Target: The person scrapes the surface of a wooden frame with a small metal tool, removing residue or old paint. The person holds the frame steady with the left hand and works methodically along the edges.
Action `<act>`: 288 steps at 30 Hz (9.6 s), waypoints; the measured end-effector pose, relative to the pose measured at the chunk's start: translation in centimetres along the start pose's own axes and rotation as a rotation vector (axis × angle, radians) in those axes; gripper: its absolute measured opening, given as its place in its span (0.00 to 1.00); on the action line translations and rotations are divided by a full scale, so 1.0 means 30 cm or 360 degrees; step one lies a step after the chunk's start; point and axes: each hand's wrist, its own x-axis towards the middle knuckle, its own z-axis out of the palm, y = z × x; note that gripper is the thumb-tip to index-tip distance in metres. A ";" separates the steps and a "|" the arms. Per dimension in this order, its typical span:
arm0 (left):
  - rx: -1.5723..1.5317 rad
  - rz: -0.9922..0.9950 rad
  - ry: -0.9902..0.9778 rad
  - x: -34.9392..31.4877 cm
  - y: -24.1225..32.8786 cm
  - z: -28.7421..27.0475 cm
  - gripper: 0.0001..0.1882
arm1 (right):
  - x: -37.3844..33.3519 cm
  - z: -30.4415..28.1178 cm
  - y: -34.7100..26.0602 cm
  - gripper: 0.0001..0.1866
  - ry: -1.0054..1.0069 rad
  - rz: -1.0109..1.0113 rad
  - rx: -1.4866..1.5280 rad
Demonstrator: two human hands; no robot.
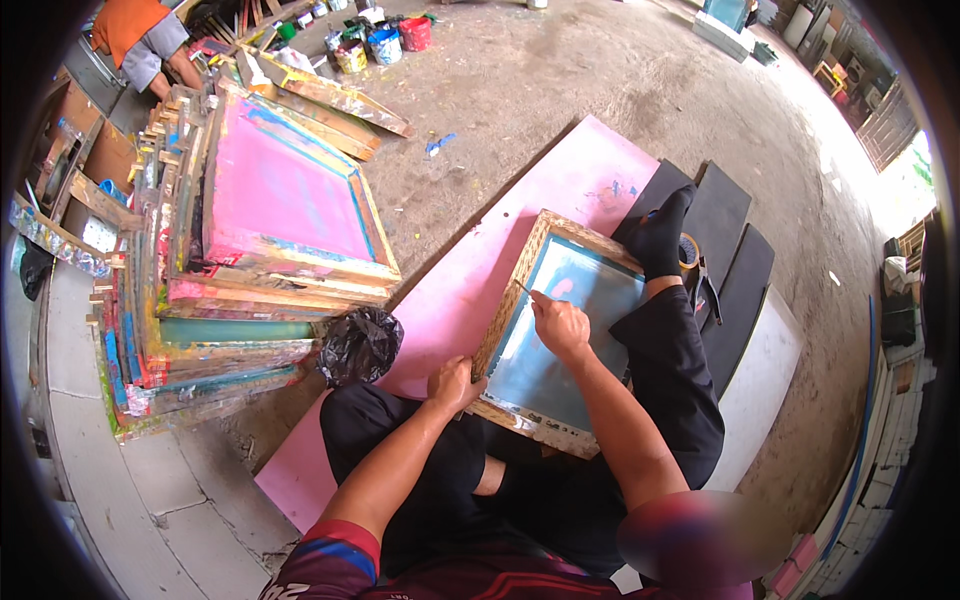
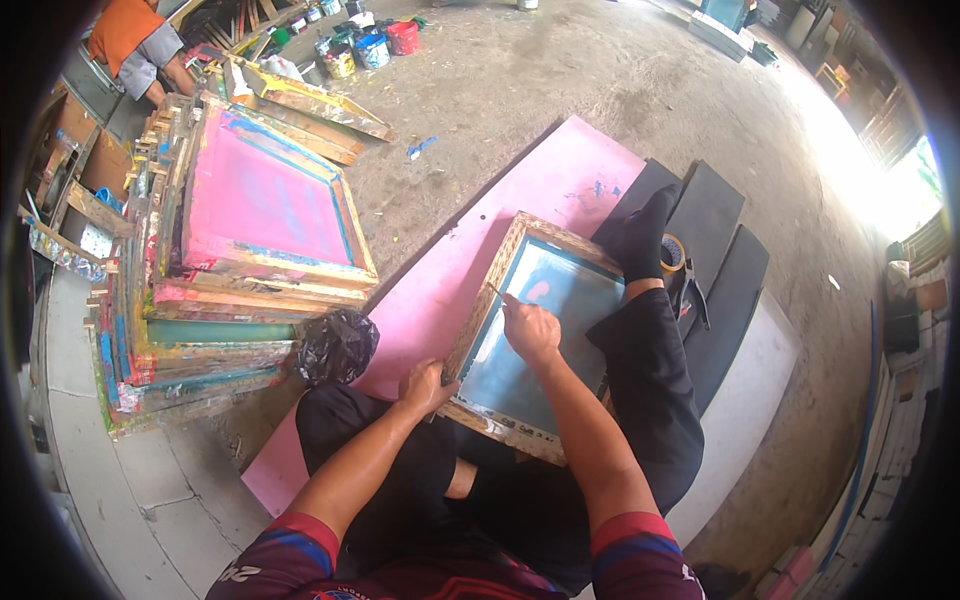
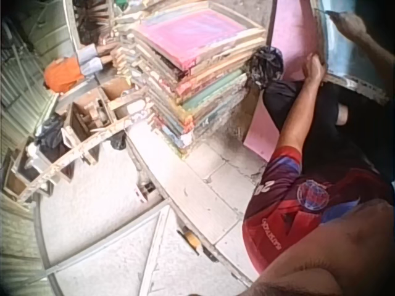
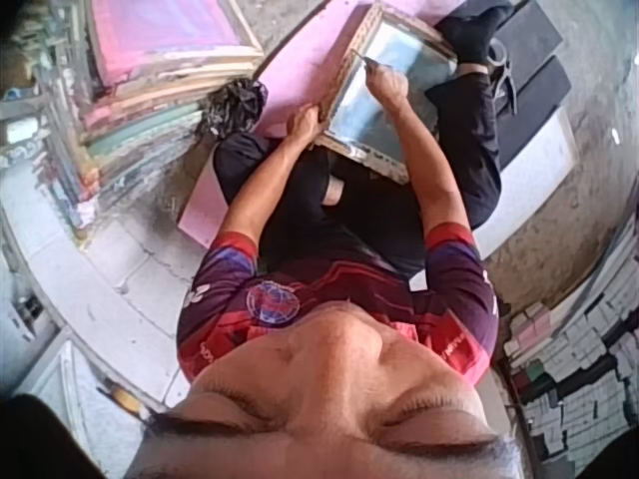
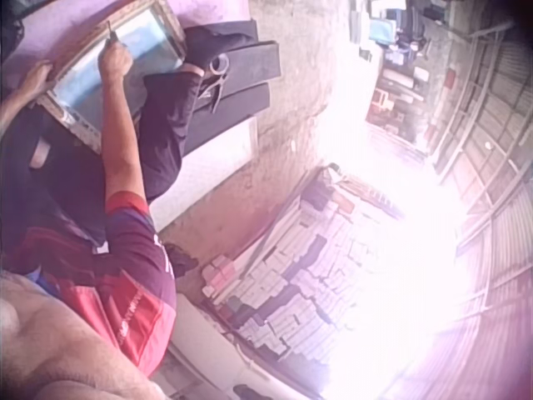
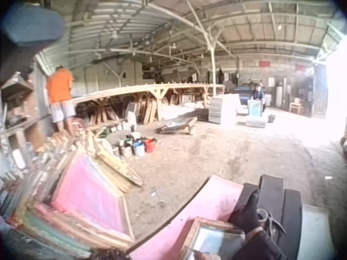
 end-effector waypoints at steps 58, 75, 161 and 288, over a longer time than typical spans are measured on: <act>-0.0001 -0.0008 -0.0045 0.003 0.041 -0.046 0.23 | 0.043 0.008 -0.028 0.16 -0.0085 0.0134 -0.0182; -0.0088 0.0021 0.0024 0.009 0.028 -0.036 0.21 | 0.070 0.116 0.097 0.21 -0.0172 0.0510 0.0915; -0.0026 0.0046 0.0018 0.017 0.015 -0.010 0.23 | -0.094 0.050 -0.019 0.18 0.0037 0.0186 0.0273; 0.0159 0.0113 -0.0072 -0.039 0.005 -0.019 0.36 | -0.288 -0.011 -0.204 0.20 -0.0093 0.1013 0.1314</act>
